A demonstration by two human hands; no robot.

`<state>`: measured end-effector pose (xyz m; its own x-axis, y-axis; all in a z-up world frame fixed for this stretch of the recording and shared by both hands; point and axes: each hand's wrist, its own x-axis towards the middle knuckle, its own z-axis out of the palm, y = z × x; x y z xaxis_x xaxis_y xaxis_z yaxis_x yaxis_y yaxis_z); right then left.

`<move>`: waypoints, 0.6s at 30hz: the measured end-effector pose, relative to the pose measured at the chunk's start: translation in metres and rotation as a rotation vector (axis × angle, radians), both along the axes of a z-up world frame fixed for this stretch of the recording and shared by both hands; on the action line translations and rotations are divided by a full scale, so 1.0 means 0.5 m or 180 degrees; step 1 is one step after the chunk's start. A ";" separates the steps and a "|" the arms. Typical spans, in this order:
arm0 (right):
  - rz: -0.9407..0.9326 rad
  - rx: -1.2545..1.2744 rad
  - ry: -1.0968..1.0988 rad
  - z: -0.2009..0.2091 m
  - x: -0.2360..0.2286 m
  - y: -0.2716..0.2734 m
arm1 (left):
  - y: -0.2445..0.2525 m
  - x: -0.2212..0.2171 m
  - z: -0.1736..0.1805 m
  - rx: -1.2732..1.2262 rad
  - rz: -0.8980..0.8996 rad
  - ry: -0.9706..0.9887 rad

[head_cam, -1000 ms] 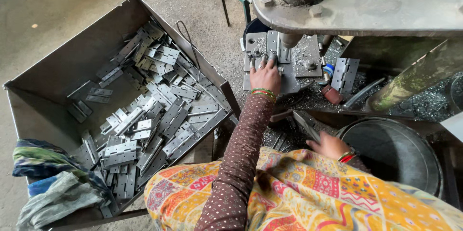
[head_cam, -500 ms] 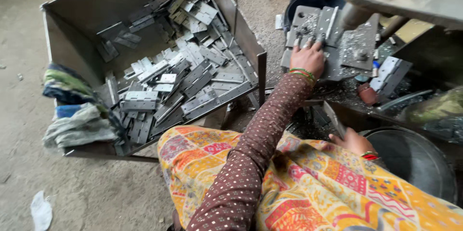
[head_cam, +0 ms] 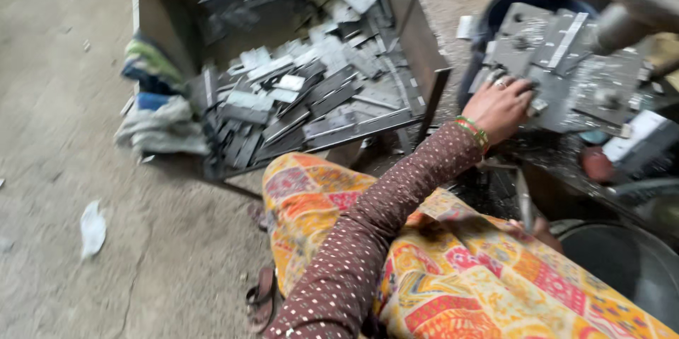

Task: The person repeatedly picks rectangular metal pieces from a bin, places them under a press, and operates the machine to punch holes. The person then removes the processed pieces and returns them to the bin, continuing the cycle.

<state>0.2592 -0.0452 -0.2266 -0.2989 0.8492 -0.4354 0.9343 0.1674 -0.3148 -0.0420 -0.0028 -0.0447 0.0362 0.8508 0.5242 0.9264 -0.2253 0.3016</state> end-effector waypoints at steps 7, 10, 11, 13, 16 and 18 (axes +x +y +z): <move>-0.0492 -0.0038 0.0025 0.169 0.023 -0.027 | -0.110 -0.288 -0.096 -0.0149 0.1063 -0.0258; -0.0466 0.0050 -0.0039 0.202 0.010 -0.027 | -0.184 -0.451 -0.156 -0.1869 0.1282 0.1072; -0.0462 0.0057 -0.0037 0.207 0.007 -0.025 | -0.241 -0.484 -0.187 -0.1653 0.1460 0.0168; -0.0472 0.0070 -0.0074 0.213 0.003 -0.026 | -0.310 -0.537 -0.236 -0.2068 0.1510 -0.0320; -0.0510 0.0103 -0.0160 0.214 0.000 -0.030 | -0.366 -0.564 -0.290 -0.2305 0.1567 -0.0608; -0.0542 0.0141 -0.0176 0.212 0.007 -0.044 | -0.376 -0.557 -0.305 -0.2457 0.1691 -0.0492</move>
<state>0.2626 -0.0672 -0.1207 -0.1257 0.9042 -0.4081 0.9660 0.0179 -0.2579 -0.3206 -0.1910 -0.1972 -0.4780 0.8495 -0.2233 0.7877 0.5270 0.3190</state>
